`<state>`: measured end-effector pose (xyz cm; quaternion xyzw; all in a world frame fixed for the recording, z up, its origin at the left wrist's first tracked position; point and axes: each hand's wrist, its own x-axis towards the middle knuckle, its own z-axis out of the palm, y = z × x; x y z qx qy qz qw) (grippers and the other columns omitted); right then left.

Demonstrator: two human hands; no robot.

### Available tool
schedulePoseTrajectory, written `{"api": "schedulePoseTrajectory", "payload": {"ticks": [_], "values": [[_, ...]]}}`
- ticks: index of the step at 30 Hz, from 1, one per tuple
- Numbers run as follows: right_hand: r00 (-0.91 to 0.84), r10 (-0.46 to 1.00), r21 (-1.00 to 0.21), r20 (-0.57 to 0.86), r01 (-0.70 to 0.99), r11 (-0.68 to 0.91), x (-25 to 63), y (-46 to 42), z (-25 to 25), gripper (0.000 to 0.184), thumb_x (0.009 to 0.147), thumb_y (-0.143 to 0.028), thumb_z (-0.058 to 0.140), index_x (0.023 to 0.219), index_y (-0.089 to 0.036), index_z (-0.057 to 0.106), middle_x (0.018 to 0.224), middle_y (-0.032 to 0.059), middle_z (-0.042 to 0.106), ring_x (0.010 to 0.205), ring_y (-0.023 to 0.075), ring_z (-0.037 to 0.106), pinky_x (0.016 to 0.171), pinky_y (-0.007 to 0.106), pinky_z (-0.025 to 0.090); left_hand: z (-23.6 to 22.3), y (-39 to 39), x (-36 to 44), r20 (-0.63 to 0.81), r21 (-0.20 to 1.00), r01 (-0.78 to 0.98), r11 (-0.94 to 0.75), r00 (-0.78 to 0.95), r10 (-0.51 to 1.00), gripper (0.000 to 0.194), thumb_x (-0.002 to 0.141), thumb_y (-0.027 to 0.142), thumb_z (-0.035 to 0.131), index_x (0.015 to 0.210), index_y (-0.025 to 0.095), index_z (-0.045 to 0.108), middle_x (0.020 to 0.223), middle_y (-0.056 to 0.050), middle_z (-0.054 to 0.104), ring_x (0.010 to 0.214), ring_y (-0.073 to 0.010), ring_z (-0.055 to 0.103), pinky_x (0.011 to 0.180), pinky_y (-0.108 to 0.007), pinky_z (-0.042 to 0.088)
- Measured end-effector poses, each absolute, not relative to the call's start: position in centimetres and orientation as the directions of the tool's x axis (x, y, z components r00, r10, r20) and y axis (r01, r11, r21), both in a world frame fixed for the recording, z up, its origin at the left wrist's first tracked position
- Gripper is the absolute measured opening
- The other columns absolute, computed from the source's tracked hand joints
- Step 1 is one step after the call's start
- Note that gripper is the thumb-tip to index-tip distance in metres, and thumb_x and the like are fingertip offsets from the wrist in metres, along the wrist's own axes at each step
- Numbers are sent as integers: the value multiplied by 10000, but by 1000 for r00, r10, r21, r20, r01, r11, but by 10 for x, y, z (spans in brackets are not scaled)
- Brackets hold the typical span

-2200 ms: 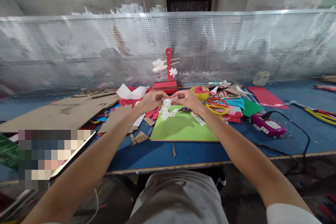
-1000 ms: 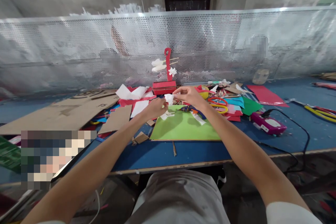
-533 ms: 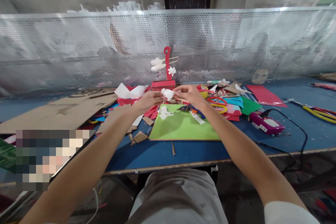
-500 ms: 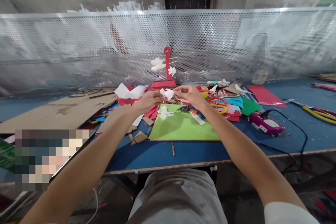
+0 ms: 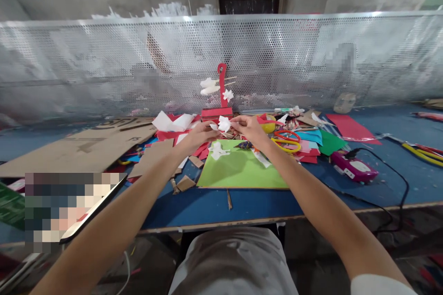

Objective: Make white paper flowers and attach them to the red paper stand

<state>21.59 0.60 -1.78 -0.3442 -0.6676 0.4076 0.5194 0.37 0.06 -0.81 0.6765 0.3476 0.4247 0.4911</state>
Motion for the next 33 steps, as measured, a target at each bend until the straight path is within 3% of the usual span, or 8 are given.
{"api": "schedulePoseTrajectory", "payload": {"ticks": [11,21,28,33], "values": [[-203,886,-895,417,78,439,208,-3,-14,361,730,-512,723,920,-211,659,864,41,679,675,147,594,613,282,500,-14,-4,14,233,947,123,-298,379,896,181,717,179,668,886,154,609,827,-39,687,786,-143,657,724,-269,502],[-222,851,-822,475,234,520,205,-7,-14,299,794,-445,684,954,-194,697,822,43,694,699,157,606,625,276,489,-17,-3,15,229,954,96,-284,377,898,245,666,231,715,897,150,717,838,-46,707,787,-152,643,792,-298,482],[-189,777,-703,600,339,625,203,-11,-10,253,835,-406,652,928,-178,709,756,37,674,661,157,595,610,275,460,-17,2,10,299,947,12,-322,344,890,311,628,113,660,938,112,686,762,-30,672,654,-107,587,616,-221,417],[-217,717,-616,662,388,686,205,-12,-9,286,864,-444,619,950,-187,708,818,47,682,721,172,608,682,297,483,-15,1,9,280,954,20,-300,303,911,279,639,82,662,916,114,648,792,-37,670,648,-93,583,604,-214,408]]}}
